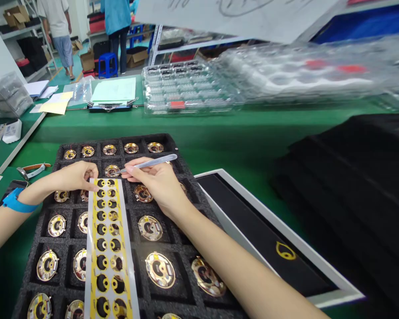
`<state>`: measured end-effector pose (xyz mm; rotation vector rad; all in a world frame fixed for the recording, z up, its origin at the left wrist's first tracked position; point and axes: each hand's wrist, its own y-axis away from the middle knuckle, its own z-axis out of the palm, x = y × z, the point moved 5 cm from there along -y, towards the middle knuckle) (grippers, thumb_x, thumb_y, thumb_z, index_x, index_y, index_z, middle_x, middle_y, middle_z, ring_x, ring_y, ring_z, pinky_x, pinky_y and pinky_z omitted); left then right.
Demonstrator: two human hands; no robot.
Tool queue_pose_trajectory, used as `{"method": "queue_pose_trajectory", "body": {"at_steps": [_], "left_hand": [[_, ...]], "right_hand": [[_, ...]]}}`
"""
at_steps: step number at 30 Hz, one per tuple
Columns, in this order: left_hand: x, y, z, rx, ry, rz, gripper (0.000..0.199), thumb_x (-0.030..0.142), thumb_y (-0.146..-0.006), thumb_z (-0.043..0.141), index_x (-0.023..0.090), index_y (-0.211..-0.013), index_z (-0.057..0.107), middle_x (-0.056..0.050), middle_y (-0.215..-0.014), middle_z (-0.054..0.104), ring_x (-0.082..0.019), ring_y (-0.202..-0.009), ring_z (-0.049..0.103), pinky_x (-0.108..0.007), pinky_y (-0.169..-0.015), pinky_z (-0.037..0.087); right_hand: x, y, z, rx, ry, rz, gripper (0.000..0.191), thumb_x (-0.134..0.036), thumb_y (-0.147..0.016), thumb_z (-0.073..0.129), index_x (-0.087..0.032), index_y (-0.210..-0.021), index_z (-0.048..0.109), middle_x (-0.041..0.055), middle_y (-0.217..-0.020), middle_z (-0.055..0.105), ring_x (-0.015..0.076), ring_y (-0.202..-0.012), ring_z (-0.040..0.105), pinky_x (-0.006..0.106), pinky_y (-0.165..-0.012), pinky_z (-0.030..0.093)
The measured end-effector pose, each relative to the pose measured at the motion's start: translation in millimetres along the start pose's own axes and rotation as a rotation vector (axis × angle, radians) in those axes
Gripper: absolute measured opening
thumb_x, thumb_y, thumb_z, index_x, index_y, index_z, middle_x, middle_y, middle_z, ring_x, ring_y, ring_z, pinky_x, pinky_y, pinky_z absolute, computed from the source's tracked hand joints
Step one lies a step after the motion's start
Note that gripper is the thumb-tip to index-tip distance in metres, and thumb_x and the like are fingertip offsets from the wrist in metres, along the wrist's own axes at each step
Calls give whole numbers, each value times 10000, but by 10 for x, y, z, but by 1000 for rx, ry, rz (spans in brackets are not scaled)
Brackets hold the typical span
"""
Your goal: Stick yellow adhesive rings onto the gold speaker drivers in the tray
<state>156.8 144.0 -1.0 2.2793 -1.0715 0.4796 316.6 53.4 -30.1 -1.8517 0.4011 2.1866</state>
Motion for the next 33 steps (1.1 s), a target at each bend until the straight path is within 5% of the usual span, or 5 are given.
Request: {"method": "queue_pose_trajectory", "body": {"at_steps": [5,13,23,33], "left_hand": [[-88,-5,-42,2,183,12,157,216,-726,680,145,-728,539,45,-615,569,-73,-543,503,-194,-539,372],[-285,-87,-14,83,199,4,252,234,-613,765,157,-733,557,50,-614,576,-96,-555,501,-202,-516,311],[-218,-88,-4,-48,265,173,264,188,-697,722,164,-949,646,83,-625,470,-71,-560,392,-206,-550,271],[-228,-83,35,-36,294,204,329,157,-692,708,186,-1013,640,79,-653,481,-76,-587,408,-207,-570,281]], "right_hand": [[-9,1,2,-17,19,-18,406,-534,-547,850,-204,-733,703,39,-716,743,191,-705,720,287,-654,580],[-9,12,30,-41,75,-47,377,-543,-582,830,-222,-736,706,28,-711,740,183,-694,712,294,-679,583],[50,34,230,-117,193,-92,294,-495,-623,808,-238,-742,729,35,-801,755,214,-752,713,366,-751,597],[126,14,183,-97,212,-63,338,-550,-635,787,-242,-757,719,33,-793,752,209,-733,714,350,-719,596]]}}
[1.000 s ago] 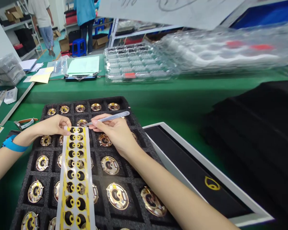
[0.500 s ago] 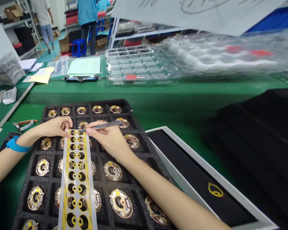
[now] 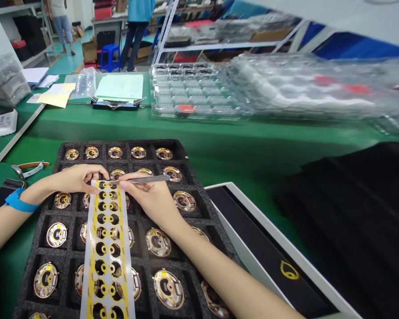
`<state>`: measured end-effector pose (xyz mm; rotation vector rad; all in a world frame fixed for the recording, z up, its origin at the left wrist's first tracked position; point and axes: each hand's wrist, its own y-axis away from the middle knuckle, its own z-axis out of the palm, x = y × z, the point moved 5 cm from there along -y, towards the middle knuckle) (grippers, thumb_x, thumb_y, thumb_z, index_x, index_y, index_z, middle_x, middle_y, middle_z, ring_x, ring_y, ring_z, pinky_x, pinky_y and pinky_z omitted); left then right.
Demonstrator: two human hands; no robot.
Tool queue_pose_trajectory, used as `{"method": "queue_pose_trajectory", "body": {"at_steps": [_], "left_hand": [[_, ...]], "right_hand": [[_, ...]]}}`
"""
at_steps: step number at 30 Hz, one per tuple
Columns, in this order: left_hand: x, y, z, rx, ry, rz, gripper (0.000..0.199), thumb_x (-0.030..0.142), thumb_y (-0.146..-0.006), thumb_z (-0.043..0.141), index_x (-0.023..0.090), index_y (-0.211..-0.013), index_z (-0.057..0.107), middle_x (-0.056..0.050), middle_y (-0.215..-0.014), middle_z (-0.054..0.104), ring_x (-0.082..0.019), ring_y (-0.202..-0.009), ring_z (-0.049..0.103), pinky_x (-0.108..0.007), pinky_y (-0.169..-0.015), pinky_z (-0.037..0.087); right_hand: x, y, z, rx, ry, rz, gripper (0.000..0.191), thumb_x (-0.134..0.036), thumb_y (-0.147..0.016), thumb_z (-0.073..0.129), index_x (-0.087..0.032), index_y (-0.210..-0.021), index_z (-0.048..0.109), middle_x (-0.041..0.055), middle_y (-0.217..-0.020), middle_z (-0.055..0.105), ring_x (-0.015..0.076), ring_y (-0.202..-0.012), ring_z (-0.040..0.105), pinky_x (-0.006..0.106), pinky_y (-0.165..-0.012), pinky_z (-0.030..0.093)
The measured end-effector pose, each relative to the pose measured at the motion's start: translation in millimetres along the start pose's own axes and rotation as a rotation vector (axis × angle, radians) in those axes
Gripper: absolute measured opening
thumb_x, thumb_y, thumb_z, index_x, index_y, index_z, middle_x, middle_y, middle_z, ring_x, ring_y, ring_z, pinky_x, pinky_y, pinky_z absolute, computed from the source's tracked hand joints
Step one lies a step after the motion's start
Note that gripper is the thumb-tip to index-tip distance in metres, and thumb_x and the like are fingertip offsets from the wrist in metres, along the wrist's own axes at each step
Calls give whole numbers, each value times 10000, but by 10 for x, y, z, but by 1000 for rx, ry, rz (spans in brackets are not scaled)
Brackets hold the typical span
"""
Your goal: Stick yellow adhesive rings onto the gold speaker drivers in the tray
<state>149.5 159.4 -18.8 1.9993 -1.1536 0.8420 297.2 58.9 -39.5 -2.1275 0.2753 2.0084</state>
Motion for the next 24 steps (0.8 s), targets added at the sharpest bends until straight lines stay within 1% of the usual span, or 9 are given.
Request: {"method": "queue_pose_trajectory", "body": {"at_steps": [4,6,9,13,18,20,22,24], "left_hand": [[-23,-12,6,3,53,9,336,153,-702,701,171,-1023,602,74,-677,518,-63,-568,403,-194,-556,300],[-35,-15,10,-6,88,9,298,165,-724,684,153,-1002,579,65,-689,543,-57,-553,405,-189,-543,314],[-45,-15,13,-1,112,3,222,165,-745,657,140,-943,559,63,-671,537,-53,-542,411,-184,-532,328],[-41,-18,22,28,79,0,181,134,-735,656,146,-892,566,65,-663,532,-49,-533,407,-180,-529,327],[-13,-17,26,23,-26,-3,164,124,-747,664,153,-892,592,66,-650,514,-62,-535,422,-188,-533,350],[39,15,4,62,-106,-4,195,124,-740,684,150,-914,597,44,-708,529,-88,-598,462,-214,-580,385],[130,87,-19,137,-193,4,205,115,-744,688,149,-930,609,-2,-832,545,-141,-767,515,-267,-707,425],[242,192,7,187,-296,36,170,134,-778,677,158,-940,634,-43,-957,536,-198,-945,511,-334,-844,423]], "right_hand": [[18,6,-6,11,-5,16,342,-549,-632,791,-241,-764,722,30,-788,752,201,-719,711,340,-703,595],[19,9,-6,17,-6,19,336,-542,-628,796,-243,-763,725,27,-794,754,197,-722,711,339,-713,595],[20,9,-2,15,-6,24,333,-536,-623,801,-240,-760,732,31,-794,757,202,-725,713,348,-720,598],[33,6,-3,13,-13,30,342,-536,-622,802,-239,-780,742,39,-814,764,211,-739,721,363,-744,600],[59,-6,-1,9,-29,42,366,-550,-606,807,-236,-785,745,45,-825,770,218,-759,731,371,-769,603],[65,-11,1,10,-33,47,373,-551,-604,808,-232,-786,745,46,-814,769,219,-751,733,372,-761,606],[63,-15,1,11,-35,50,378,-551,-601,811,-227,-784,743,46,-800,767,218,-741,732,370,-749,608],[55,-15,2,13,-34,49,378,-548,-599,814,-226,-782,742,44,-793,766,212,-734,730,362,-743,607]]}}
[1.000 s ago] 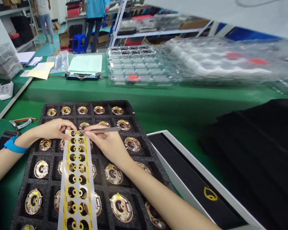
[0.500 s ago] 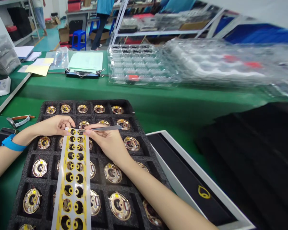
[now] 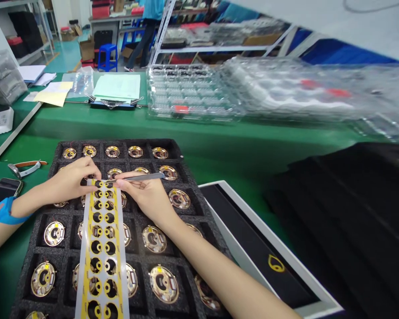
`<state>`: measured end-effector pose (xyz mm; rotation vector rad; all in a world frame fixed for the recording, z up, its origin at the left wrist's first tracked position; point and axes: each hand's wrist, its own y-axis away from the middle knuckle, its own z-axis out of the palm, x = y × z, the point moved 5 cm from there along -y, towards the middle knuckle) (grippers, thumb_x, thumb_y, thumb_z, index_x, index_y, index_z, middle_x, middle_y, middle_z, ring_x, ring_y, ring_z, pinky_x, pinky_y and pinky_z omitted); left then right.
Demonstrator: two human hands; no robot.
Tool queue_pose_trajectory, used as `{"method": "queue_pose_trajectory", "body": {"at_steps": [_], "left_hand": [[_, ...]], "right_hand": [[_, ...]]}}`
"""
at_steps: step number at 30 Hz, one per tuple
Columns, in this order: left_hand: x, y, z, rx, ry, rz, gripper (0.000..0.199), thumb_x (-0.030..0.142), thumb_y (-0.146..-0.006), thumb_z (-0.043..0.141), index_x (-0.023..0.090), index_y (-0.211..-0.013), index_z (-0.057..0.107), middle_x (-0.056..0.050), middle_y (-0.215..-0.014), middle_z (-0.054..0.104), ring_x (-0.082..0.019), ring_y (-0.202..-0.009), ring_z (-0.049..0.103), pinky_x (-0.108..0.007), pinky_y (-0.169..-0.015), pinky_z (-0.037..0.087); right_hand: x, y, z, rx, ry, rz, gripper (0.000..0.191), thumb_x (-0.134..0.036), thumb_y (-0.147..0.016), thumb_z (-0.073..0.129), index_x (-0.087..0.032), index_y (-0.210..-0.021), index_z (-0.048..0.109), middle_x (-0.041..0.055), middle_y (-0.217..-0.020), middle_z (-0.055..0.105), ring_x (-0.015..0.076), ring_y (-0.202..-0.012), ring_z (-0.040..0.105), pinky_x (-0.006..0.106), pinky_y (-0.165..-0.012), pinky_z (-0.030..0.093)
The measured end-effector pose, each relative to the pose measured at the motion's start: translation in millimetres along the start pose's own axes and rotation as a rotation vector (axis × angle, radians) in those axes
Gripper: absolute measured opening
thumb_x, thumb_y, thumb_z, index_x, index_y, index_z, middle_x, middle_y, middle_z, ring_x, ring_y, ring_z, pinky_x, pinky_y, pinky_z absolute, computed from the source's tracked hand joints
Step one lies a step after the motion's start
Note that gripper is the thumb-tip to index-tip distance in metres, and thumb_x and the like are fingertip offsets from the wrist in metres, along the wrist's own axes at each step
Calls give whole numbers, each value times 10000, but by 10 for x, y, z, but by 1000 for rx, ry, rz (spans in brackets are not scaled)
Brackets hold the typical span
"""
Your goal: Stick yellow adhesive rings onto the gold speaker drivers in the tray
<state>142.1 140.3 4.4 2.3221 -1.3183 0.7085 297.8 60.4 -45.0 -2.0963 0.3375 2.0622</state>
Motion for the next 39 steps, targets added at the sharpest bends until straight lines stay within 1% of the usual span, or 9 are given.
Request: {"method": "queue_pose_trajectory", "body": {"at_steps": [2,4,7,10,26,29,33,35,39], "left_hand": [[116,131,54,-9,-142,68,160,215,-849,643,177,-1003,655,-79,-1069,535,-240,-1059,500,-390,-922,420],[174,269,172,-31,-304,118,292,331,-910,587,194,-1165,626,-133,-1241,514,-292,-1192,479,-452,-989,414],[125,419,365,-23,-432,90,480,434,-957,486,213,-1383,476,-196,-1511,309,-372,-1410,293,-542,-1107,313],[55,474,500,-30,-456,71,514,457,-986,402,243,-1453,382,-195,-1581,165,-393,-1460,151,-568,-1145,248],[54,478,472,-11,-439,106,491,447,-998,386,233,-1439,401,-196,-1584,149,-380,-1462,133,-558,-1147,268],[24,467,267,66,-419,135,433,407,-1004,382,189,-1364,484,-190,-1521,322,-329,-1427,301,-509,-1102,371],[-120,437,-21,249,-455,140,298,189,-985,383,144,-1125,642,-134,-1227,578,-245,-1175,543,-437,-964,493],[-165,436,-29,266,-463,178,291,137,-960,398,134,-1096,655,-128,-1173,592,-240,-1104,556,-430,-925,505],[-91,495,118,232,-446,263,290,228,-975,423,135,-1157,629,-127,-1138,605,-266,-1105,538,-462,-932,485]], "right_hand": [[-10,5,2,0,0,-2,369,-543,-602,814,-228,-780,740,42,-787,765,207,-729,728,354,-737,605],[-17,13,6,0,-2,-4,359,-537,-609,813,-230,-780,739,42,-793,765,206,-732,726,350,-733,603],[-17,21,12,-3,-4,-4,351,-532,-609,814,-231,-773,738,41,-798,764,204,-732,722,342,-723,599],[-9,15,11,0,-6,-2,345,-531,-609,813,-231,-765,741,37,-793,762,193,-716,713,328,-711,592],[-96,3,10,39,-168,64,385,-525,-512,865,-237,-739,748,22,-695,761,174,-680,737,259,-677,602],[-123,-149,52,62,-197,79,402,-509,-478,883,-222,-722,741,14,-658,750,155,-653,732,219,-638,592],[-114,-347,196,70,-201,90,424,-486,-429,904,-198,-691,736,23,-652,746,144,-623,721,199,-592,580],[-94,-388,250,68,-201,94,434,-490,-412,906,-194,-679,735,20,-644,740,140,-618,717,198,-591,579],[-70,-380,210,90,-210,86,432,-506,-411,901,-207,-673,730,-1,-675,740,118,-643,711,188,-631,581]]}}
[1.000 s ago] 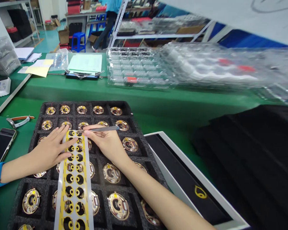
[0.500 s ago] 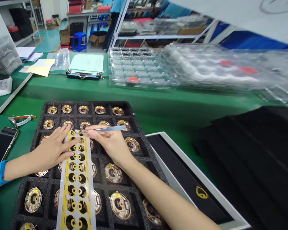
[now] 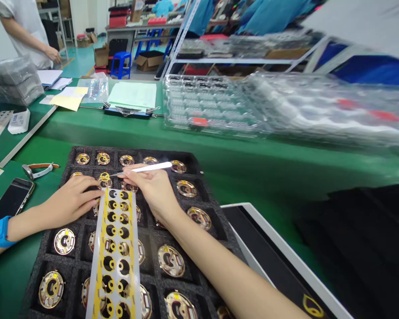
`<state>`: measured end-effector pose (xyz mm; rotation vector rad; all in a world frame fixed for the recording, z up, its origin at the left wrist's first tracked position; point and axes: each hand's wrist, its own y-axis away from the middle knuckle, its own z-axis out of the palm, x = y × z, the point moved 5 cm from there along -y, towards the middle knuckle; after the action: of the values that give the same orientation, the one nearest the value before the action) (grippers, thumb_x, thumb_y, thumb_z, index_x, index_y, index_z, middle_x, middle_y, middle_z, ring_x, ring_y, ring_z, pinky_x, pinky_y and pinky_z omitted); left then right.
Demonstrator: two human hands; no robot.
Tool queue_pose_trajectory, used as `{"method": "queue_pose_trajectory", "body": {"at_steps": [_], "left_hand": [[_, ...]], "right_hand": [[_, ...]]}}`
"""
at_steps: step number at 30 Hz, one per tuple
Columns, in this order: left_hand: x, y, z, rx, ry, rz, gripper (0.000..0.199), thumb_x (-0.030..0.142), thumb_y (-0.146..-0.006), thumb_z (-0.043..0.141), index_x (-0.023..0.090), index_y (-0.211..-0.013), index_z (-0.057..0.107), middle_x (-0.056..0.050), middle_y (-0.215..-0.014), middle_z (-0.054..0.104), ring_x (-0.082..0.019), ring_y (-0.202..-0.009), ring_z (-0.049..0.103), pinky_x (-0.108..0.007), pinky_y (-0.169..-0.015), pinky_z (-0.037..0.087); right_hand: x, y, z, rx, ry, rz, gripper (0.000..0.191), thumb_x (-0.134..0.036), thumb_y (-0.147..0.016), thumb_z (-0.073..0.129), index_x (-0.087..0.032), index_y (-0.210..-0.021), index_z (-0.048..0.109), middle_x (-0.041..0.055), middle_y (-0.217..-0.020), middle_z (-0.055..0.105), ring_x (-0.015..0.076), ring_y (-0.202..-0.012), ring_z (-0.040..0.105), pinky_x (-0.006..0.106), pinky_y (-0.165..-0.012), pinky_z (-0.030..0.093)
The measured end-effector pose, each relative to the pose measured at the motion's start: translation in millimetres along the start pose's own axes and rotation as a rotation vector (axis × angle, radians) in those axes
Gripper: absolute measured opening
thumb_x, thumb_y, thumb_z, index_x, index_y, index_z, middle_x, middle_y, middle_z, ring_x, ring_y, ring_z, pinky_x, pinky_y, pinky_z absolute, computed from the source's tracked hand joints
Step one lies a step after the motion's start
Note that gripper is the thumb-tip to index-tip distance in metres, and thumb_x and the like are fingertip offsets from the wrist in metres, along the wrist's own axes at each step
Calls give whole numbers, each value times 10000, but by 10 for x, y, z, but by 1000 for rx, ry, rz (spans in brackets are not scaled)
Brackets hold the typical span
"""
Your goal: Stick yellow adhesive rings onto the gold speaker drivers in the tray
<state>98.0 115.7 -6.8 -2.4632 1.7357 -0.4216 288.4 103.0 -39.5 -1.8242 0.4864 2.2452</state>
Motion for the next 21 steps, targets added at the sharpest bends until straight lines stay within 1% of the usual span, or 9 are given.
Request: {"method": "queue_pose_trajectory", "body": {"at_steps": [2,4,7,9,11,13,15,17,21], "left_hand": [[114,29,23,-7,23,23,294,237,-980,412,137,-1154,627,-125,-1144,610,-268,-1116,540,-454,-938,482],[217,54,46,-18,17,47,288,203,-969,417,137,-1158,624,-127,-1209,601,-274,-1162,530,-442,-963,472],[341,86,106,-51,-46,118,299,185,-946,453,114,-1193,607,-120,-1295,585,-319,-1254,483,-460,-1006,446],[382,94,136,-75,-74,152,316,204,-945,464,102,-1214,594,-113,-1318,582,-346,-1285,457,-481,-1017,436],[380,81,122,-79,-58,164,314,213,-958,445,109,-1214,595,-111,-1311,586,-331,-1290,456,-469,-1021,437],[316,45,64,-51,-28,136,299,214,-973,412,115,-1165,619,-121,-1245,609,-289,-1228,506,-432,-990,467],[184,2,4,-24,-20,63,291,202,-974,398,110,-1101,644,-129,-1143,626,-254,-1107,559,-404,-923,506],[27,-29,-22,-10,-35,1,277,150,-951,413,111,-1081,655,-126,-1097,621,-238,-1027,566,-399,-872,527],[-169,-30,49,-29,-34,15,367,25,-873,434,131,-1155,644,-111,-1145,612,-230,-1069,527,-396,-896,525]], "right_hand": [[-14,11,-56,11,-1,-5,424,-509,-419,899,-212,-670,729,-6,-682,739,109,-648,706,178,-636,580],[-27,19,-90,16,2,-7,416,-509,-426,897,-213,-664,727,-7,-685,738,106,-647,703,173,-633,579],[-24,28,-70,8,14,-3,409,-501,-434,898,-215,-673,730,-6,-681,739,113,-654,708,175,-633,578],[-7,33,-28,-6,28,8,407,-490,-438,901,-211,-682,733,2,-673,740,121,-652,710,183,-640,579],[11,34,8,-19,43,22,414,-492,-433,902,-206,-681,734,12,-665,740,130,-651,712,197,-651,581],[26,31,23,-23,53,37,431,-513,-416,899,-206,-667,730,14,-656,740,136,-651,713,207,-660,583],[36,22,20,-24,61,53,453,-536,-391,895,-210,-656,726,10,-646,738,135,-641,710,209,-657,585],[43,12,12,-27,73,68,467,-544,-374,895,-209,-654,728,9,-642,739,126,-618,701,206,-649,583],[37,6,7,-40,101,82,468,-549,-384,890,-206,-660,733,12,-648,741,115,-591,685,203,-629,575]]}}
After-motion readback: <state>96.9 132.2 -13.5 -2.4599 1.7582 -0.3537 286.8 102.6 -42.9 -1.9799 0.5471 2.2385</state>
